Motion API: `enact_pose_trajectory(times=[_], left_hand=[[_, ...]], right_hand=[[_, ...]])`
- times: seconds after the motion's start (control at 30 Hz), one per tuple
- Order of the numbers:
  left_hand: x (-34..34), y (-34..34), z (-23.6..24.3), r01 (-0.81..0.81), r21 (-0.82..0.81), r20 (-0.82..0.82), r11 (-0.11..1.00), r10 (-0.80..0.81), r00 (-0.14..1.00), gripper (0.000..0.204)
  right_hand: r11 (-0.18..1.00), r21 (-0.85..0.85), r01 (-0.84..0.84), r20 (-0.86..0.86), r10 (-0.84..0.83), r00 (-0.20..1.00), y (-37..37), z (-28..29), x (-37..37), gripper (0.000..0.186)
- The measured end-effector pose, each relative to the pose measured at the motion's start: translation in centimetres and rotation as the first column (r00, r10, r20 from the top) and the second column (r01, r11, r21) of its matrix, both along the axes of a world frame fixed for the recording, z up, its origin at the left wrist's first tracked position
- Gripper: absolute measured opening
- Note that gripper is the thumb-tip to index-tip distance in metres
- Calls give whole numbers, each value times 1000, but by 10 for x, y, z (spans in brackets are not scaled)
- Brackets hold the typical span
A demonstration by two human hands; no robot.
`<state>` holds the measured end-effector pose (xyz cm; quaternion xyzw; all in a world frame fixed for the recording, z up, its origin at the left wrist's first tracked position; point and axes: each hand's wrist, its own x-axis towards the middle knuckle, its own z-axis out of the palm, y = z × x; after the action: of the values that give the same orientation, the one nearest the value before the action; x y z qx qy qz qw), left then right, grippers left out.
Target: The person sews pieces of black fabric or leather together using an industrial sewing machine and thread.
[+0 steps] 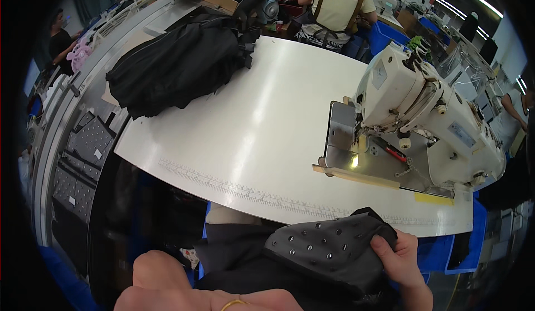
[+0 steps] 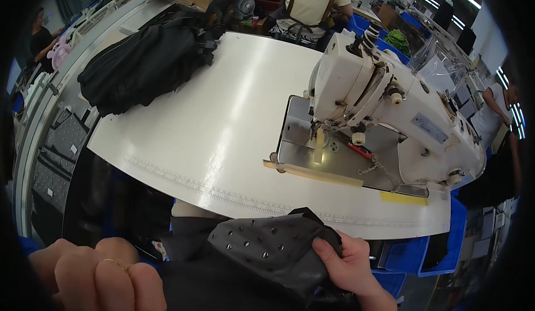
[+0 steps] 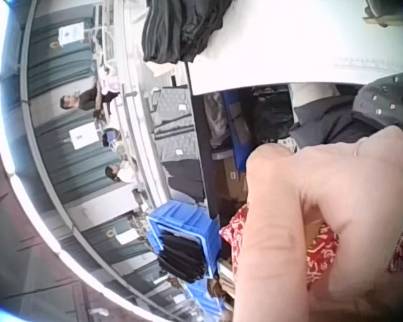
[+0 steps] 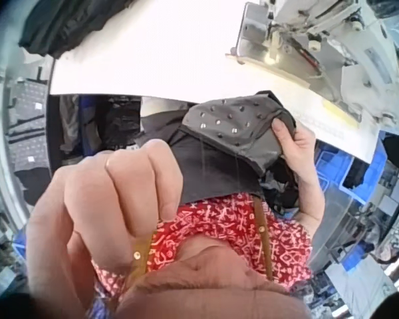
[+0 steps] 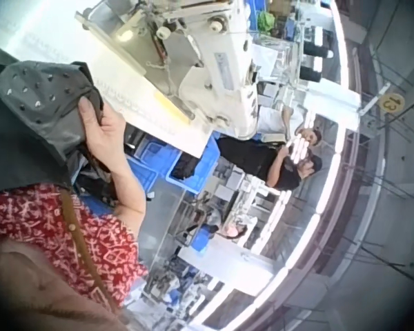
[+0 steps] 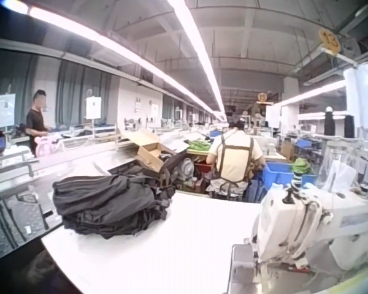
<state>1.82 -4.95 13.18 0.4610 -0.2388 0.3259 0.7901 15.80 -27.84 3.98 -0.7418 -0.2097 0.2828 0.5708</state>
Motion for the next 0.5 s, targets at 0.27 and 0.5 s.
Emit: enact_pose_trajectory(times=[0.27, 0.5], left_hand=[[10, 5, -8, 95, -33, 63, 995, -93, 994, 9], [15, 9, -12, 165, -36, 106, 986, -161, 981, 6]], right_hand=[[998, -62, 34, 90, -29, 996, -17, -16, 2, 24], [997, -78, 24, 56, -20, 998, -23, -21, 0, 23]])
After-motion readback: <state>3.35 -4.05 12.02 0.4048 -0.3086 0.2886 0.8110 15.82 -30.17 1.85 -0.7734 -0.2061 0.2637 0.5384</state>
